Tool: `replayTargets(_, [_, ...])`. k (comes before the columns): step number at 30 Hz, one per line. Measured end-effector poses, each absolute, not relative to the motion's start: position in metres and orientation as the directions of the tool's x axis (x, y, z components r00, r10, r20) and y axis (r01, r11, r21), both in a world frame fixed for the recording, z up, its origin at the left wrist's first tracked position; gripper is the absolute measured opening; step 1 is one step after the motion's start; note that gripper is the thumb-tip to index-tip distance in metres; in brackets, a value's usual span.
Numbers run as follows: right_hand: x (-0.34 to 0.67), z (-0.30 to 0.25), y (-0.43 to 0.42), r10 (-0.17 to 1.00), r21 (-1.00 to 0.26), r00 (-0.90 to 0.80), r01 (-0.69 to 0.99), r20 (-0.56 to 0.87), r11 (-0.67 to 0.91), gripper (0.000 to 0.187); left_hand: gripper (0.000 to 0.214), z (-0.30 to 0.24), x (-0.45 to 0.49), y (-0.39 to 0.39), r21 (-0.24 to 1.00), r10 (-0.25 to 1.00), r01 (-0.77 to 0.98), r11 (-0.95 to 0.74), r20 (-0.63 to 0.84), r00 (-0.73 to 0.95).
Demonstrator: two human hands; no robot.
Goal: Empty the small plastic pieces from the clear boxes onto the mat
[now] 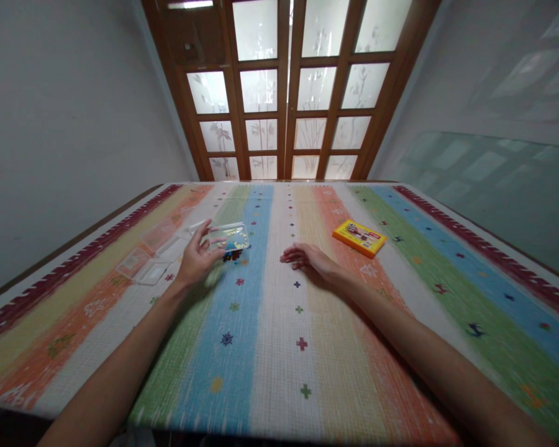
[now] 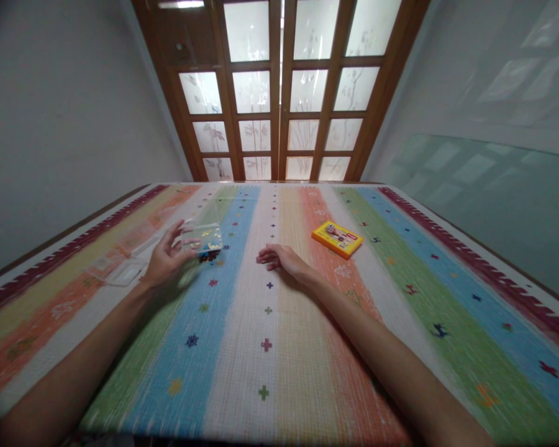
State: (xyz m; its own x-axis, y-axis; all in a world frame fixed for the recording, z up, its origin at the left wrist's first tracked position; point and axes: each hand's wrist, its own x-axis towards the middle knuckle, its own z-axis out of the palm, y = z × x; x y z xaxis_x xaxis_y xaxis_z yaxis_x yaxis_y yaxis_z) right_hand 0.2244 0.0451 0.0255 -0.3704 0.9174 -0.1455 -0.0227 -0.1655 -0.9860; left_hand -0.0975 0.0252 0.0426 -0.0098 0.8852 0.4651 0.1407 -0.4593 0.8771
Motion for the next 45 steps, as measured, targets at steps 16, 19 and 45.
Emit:
replayTargets(16, [0.235, 0.023, 0.044, 0.876, -0.989, -0.469, -0.032, -0.111, -0.143, 0.032, 0.074, 0.021, -0.125, 0.04, 0.707, 0.807, 0.477, -0.521, 0.59, 0.007])
replayTargets(19, [0.234, 0.023, 0.043, 0.878, -0.991, -0.469, -0.041, -0.096, -0.131, 0.031, 0.073, 0.022, -0.125, 0.037, 0.6, 0.766, 0.567, -0.565, 0.637, 0.089])
replayTargets(45, [0.234, 0.025, 0.041, 0.879, -0.993, -0.472, -0.054, -0.064, -0.101, 0.026, 0.054, 0.029, -0.131, 0.031, 0.02, 0.512, 0.719, -0.695, 0.716, 0.475])
